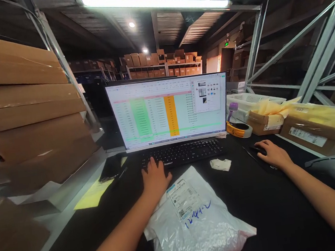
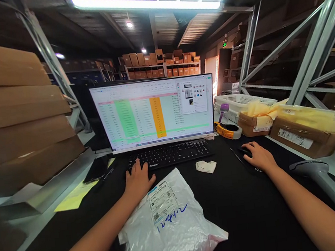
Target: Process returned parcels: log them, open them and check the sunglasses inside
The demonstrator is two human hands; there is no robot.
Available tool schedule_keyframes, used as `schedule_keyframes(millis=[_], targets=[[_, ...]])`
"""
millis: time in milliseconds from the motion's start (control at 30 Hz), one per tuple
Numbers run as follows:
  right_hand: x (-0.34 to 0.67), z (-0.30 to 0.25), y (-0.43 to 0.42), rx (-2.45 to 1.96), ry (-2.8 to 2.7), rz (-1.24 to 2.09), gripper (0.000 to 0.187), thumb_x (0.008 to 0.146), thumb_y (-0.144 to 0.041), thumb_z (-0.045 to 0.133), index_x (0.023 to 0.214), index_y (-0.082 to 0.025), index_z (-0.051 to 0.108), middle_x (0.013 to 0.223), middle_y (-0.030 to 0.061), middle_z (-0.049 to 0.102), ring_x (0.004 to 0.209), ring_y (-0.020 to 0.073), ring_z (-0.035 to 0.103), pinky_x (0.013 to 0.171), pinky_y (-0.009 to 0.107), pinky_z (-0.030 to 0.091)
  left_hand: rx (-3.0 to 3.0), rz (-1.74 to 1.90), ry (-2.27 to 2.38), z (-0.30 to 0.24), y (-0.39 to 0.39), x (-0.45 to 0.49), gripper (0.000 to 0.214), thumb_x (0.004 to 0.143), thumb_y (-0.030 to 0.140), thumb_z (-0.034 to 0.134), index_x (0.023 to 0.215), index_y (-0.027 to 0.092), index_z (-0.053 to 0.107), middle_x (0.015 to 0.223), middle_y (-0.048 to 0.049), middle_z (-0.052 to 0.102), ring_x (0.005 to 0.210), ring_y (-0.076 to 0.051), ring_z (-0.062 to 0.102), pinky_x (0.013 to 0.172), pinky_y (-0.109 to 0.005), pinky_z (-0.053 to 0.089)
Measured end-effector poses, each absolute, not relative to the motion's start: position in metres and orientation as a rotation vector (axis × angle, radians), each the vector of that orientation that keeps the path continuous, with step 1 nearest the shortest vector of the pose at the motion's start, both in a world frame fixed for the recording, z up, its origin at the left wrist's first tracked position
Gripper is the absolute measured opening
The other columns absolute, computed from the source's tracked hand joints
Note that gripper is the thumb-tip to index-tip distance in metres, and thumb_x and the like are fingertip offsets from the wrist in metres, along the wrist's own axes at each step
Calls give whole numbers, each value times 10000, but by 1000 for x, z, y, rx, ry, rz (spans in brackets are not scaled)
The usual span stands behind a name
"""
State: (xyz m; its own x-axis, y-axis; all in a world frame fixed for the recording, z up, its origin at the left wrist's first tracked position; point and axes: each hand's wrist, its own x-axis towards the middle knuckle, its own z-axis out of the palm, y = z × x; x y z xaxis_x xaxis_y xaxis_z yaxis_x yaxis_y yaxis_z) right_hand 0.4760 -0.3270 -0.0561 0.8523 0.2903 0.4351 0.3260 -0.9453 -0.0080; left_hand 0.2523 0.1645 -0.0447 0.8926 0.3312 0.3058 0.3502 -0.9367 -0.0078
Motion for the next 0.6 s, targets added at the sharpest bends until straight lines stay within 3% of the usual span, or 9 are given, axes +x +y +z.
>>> schedule_keyframes(millis=[600], targets=[[494, -67, -340, -2900, -573, -592, 501, 847, -502, 475, 1264, -280, 643, 1311, 94, 589, 1035, 303, 653, 834, 445, 548, -3059, -450, -569, -43, 163, 250, 541, 890, 396, 541, 1349, 110, 524, 1597, -289, 260, 1432, -388, 358, 1121, -638, 295]])
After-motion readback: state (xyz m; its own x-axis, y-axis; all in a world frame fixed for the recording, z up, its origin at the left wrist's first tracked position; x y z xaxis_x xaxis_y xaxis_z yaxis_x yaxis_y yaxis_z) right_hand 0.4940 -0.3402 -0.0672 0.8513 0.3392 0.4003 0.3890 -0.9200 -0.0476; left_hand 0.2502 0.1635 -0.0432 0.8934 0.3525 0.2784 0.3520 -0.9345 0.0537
